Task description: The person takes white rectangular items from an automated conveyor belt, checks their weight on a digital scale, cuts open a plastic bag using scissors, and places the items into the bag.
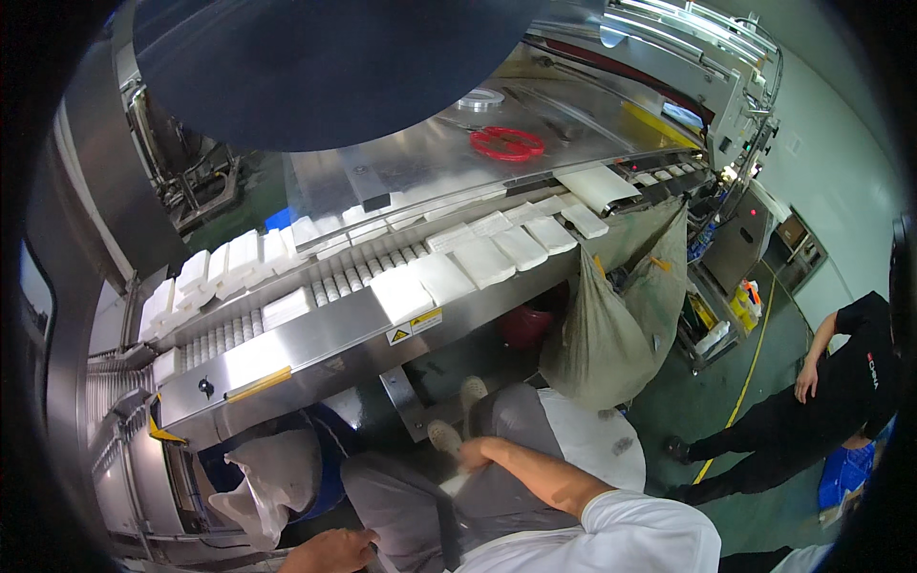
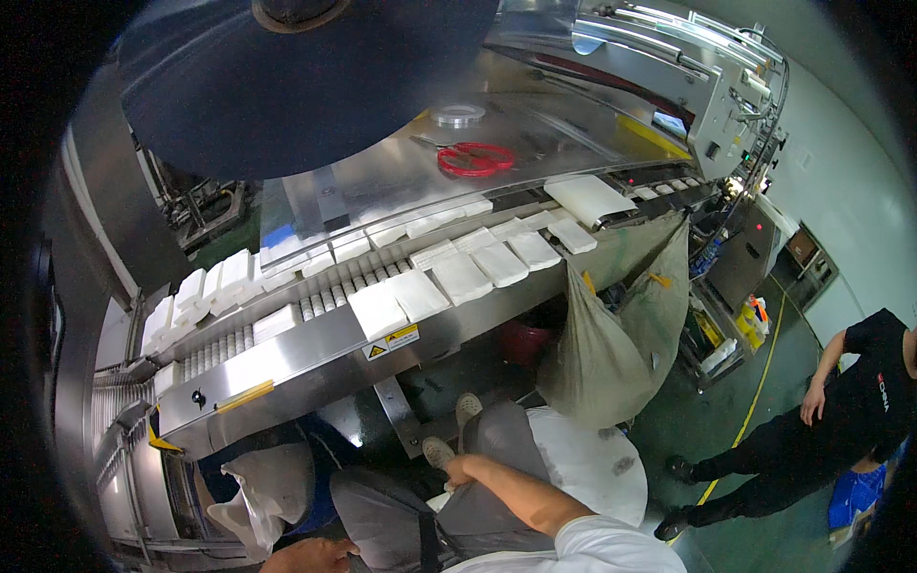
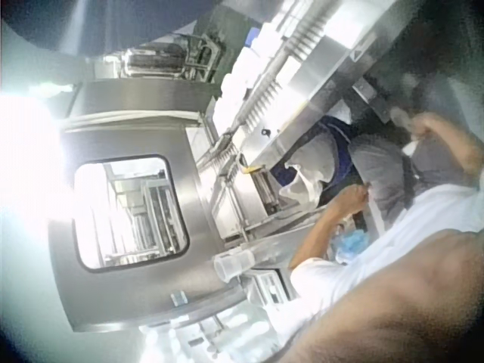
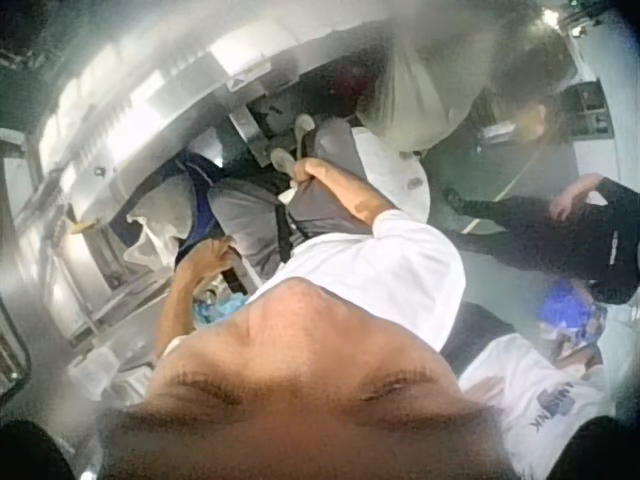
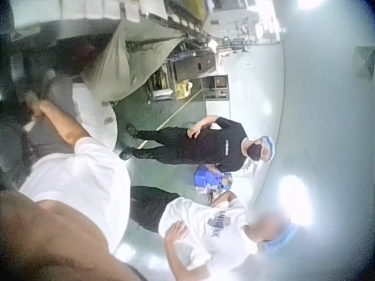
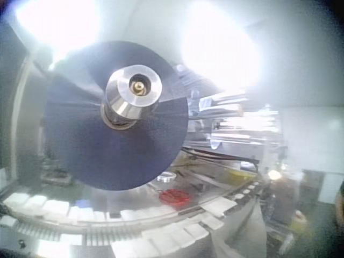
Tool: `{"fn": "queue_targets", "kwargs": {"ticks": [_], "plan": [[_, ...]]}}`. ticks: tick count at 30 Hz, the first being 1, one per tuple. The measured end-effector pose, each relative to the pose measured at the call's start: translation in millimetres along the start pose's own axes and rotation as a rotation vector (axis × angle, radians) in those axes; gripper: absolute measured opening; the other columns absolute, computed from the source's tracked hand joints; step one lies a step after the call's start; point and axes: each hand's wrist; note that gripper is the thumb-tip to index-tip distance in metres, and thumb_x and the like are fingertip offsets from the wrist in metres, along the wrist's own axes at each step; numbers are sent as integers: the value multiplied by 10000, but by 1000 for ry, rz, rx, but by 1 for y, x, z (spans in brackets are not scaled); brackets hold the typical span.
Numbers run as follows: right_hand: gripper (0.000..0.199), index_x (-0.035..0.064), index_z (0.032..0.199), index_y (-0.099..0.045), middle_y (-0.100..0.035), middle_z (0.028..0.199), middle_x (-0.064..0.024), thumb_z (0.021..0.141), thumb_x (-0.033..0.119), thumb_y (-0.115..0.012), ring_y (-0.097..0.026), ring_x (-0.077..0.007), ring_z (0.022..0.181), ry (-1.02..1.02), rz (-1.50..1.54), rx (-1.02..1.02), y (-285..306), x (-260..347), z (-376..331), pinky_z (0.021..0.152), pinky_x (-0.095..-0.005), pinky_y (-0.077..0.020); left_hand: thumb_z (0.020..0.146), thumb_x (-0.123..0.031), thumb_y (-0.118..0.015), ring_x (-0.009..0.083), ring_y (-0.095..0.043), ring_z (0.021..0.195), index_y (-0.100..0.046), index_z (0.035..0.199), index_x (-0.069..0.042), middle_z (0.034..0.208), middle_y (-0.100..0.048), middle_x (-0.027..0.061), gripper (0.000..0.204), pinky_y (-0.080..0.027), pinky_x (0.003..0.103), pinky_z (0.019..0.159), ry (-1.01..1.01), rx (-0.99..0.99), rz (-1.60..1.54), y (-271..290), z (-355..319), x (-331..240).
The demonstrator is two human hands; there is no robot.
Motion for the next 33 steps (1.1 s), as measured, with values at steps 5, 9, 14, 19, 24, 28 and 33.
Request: {"fn": "queue_targets", "kwargs": {"ticks": [5, 9, 14, 19, 24, 28, 33], "plan": [[417, 4, 1032, -777, -750, 1023, -202, 851, 350, -628, -712, -359, 943, 17, -9, -68, -2, 0, -2, 812, -482, -544, 871, -293, -615, 416, -651, 659, -634, 1181, 69, 910, -703, 260, 476, -510, 512, 605, -23, 30, 43, 3, -2, 0], [433, 1, 1056, -772, -748, 1043, -201, 842, 349, -629, -709, -362, 970, 12, -45, -20, 3, 7, 0, 828, -478, -546, 891, -300, -612, 406, -661, 679, -651, 1153, 65, 1058, -703, 259, 451, -522, 501, 626, 57, 35, 0, 8, -5, -7], [447, 2, 1110, -758, -741, 1102, -198, 871, 353, -619, -706, -365, 992, 17, -41, -49, 3, 4, -3, 846, -469, -549, 908, -326, -615, 389, -675, 702, -677, 1113, 44, 1143, -694, 246, 427, -535, 489, 628, -14, 48, 33, 1, -3, 1], [468, -1, 1151, -743, -731, 1147, -199, 901, 372, -610, -702, -364, 1015, -41, -11, -5, 1, 2, 2, 872, -467, -543, 901, -308, -614, 383, -677, 699, -678, 1112, 42, 1147, -693, 248, 414, -537, 484, 618, -15, 54, 55, -3, -2, 4], [481, -2, 1155, -743, -728, 1161, -202, 901, 385, -612, -696, -368, 1046, -21, -10, -16, 3, 3, -3, 894, -475, -536, 867, -246, -594, 385, -682, 703, -663, 1171, 52, 1116, -699, 260, 431, -537, 485, 617, 6, 54, 35, 12, 0, -13], [496, -2, 1161, -743, -724, 1175, -207, 907, 403, -609, -690, -369, 1067, -25, -34, -1, 6, 6, -4, 909, -477, -529, 948, -243, -565, 384, -711, 723, -608, 1305, -8, 926, -720, 251, 430, -559, 478, 663, 64, 165, -155, 32, -1, -18], [565, -4, 1202, -728, -707, 1229, -207, 939, 486, -627, -674, -381, 1111, -49, -15, 21, 10, 9, -8, 939, -486, -516, 831, -267, -627, 421, -689, 744, -630, 1264, 25, 948, -704, 287, 522, -524, 519, 634, -42, -6, 32, 1, 0, 2]]}}
Point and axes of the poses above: each hand's wrist, its own z-axis towards the middle knuckle, its own y-axis out of the back of the hand, x = y × z
